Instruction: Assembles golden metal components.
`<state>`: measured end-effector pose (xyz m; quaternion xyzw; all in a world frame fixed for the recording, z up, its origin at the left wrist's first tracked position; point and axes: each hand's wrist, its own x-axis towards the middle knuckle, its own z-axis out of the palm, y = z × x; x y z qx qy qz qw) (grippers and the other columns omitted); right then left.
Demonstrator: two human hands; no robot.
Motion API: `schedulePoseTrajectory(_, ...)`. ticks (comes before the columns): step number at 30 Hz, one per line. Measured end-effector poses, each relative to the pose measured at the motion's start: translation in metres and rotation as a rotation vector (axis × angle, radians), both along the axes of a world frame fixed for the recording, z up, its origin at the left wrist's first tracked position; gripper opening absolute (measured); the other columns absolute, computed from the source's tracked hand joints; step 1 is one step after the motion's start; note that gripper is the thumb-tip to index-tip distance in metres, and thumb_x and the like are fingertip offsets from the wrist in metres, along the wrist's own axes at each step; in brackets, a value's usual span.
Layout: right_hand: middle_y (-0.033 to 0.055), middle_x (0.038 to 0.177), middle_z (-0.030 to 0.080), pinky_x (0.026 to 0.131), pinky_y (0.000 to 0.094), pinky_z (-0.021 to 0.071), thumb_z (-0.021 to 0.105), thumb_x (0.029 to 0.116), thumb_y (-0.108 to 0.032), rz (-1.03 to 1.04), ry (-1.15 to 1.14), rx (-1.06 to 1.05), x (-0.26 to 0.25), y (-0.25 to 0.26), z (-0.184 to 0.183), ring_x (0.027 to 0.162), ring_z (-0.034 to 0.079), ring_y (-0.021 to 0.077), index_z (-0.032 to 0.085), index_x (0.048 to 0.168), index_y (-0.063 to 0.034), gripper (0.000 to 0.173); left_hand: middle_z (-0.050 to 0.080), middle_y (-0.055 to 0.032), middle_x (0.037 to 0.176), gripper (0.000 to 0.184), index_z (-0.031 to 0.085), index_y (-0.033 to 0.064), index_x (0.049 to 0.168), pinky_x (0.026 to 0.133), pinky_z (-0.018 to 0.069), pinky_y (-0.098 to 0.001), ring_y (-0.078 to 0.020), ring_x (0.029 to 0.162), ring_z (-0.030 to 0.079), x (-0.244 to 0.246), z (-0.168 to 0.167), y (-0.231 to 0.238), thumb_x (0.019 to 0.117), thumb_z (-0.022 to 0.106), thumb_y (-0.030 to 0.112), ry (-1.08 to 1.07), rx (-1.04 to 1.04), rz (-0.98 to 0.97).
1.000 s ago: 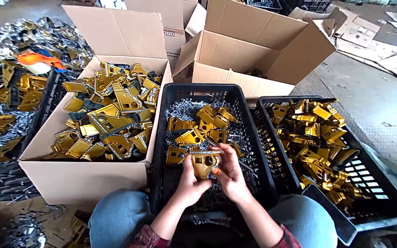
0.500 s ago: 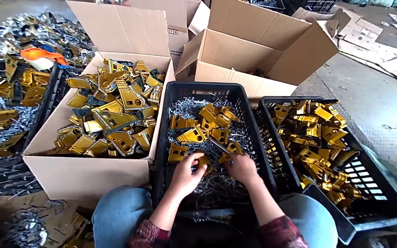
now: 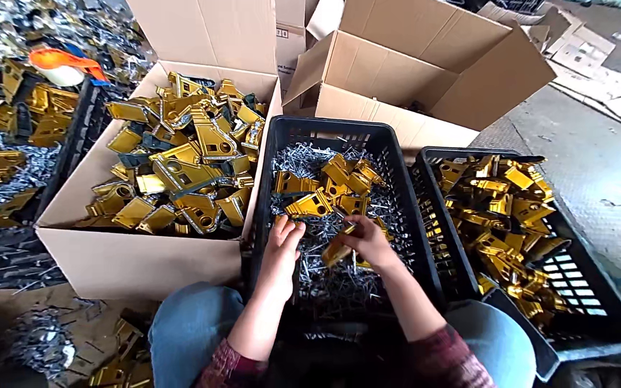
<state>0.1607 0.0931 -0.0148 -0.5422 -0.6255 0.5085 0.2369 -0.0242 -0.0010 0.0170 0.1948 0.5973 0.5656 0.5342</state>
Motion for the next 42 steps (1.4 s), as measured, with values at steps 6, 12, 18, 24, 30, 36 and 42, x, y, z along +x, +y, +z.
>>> schedulePoseTrajectory(6, 0.0026, 0.103, 0.07, 0.085, 0.0413, 0.0614, 0.072, 0.0807, 0.002, 0.164, 0.751, 0.099, 0.008, -0.052, 0.022, 0.094, 0.07, 0.0171, 0.06, 0.108, -0.0138, 0.033, 0.056, -0.0146, 0.141, 0.066, 0.034, 0.0072, 0.152, 0.104, 0.0511, -0.0465, -0.0252, 0.128, 0.057, 0.022, -0.004, -0.001, 0.0997, 0.059, 0.04, -0.241, 0.169, -0.26)
schedulePoseTrajectory(12, 0.0011, 0.118, 0.068, 0.089, 0.0309, 0.0589, 0.064, 0.0994, -0.02, 0.3, 0.613, 0.242, 0.014, -0.057, 0.016, 0.109, 0.066, 0.0113, 0.07, 0.103, -0.009, 0.013, 0.069, -0.0129, 0.112, 0.031, 0.058, 0.0004, 0.123, 0.084, 0.0605, -0.0397, -0.0216, 0.091, 0.07, 0.011, 0.002, -0.001, 0.0922, 0.056, 0.004, -0.195, 0.43, 0.138)
schedulePoseTrajectory(18, -0.0003, 0.105, 0.072, 0.085, 0.0287, 0.0569, 0.061, 0.1033, -0.019, 0.325, 0.894, 0.131, 0.02, -0.067, 0.023, 0.094, 0.067, 0.0087, 0.071, 0.117, -0.0108, 0.019, 0.07, -0.0081, 0.11, 0.028, 0.059, 0.0032, 0.121, 0.079, 0.0598, -0.0327, -0.0156, 0.088, 0.07, 0.001, 0.013, -0.006, 0.0936, 0.055, 0.004, -0.098, 0.362, 0.242)
schedulePoseTrajectory(24, -0.0015, 0.095, 0.071, 0.08, 0.0274, 0.0558, 0.061, 0.1033, -0.021, 0.32, 1.024, 0.023, 0.019, -0.075, 0.019, 0.087, 0.066, 0.0078, 0.073, 0.106, -0.0116, 0.015, 0.071, -0.0083, 0.112, 0.031, 0.058, 0.004, 0.122, 0.08, 0.0598, -0.0329, -0.016, 0.092, 0.07, 0.011, 0.008, -0.008, 0.0916, 0.058, 0.004, -0.092, 0.351, 0.193)
schedulePoseTrajectory(30, -0.004, 0.079, 0.067, 0.071, 0.0259, 0.0564, 0.05, 0.1005, -0.006, 0.056, 0.698, 0.203, 0.034, -0.055, 0.013, 0.073, 0.065, 0.0058, 0.068, 0.097, -0.0125, 0.02, 0.065, -0.0071, 0.12, 0.04, 0.053, 0.0034, 0.129, 0.088, 0.0569, -0.0319, -0.014, 0.103, 0.066, 0.004, 0.007, -0.008, 0.0888, 0.059, 0.002, -0.039, 0.382, 0.216)
schedulePoseTrajectory(36, 0.0177, 0.127, 0.069, 0.099, 0.0638, 0.0505, 0.055, 0.1004, -0.011, 0.518, -0.642, 0.153, 0.016, -0.026, -0.021, 0.117, 0.066, 0.0386, 0.072, 0.125, -0.0129, 0.03, 0.052, -0.0055, 0.139, 0.062, 0.032, 0.0115, 0.146, 0.095, 0.0547, -0.033, -0.0145, 0.113, 0.061, -0.012, 0.012, -0.009, 0.0913, 0.057, -0.001, -0.08, 0.578, 0.128)
schedulePoseTrajectory(42, 0.0225, 0.139, 0.059, 0.091, 0.0655, 0.0516, 0.054, 0.1009, -0.009, 0.741, -0.903, 0.227, -0.047, -0.027, -0.062, 0.121, 0.061, 0.046, 0.068, 0.126, -0.0029, 0.029, 0.061, -0.0074, 0.122, 0.046, 0.047, 0.0142, 0.134, 0.068, 0.0578, -0.0262, -0.0125, 0.083, 0.066, -0.015, 0.014, -0.011, 0.0914, 0.064, 0.009, -0.199, 0.446, 0.157)
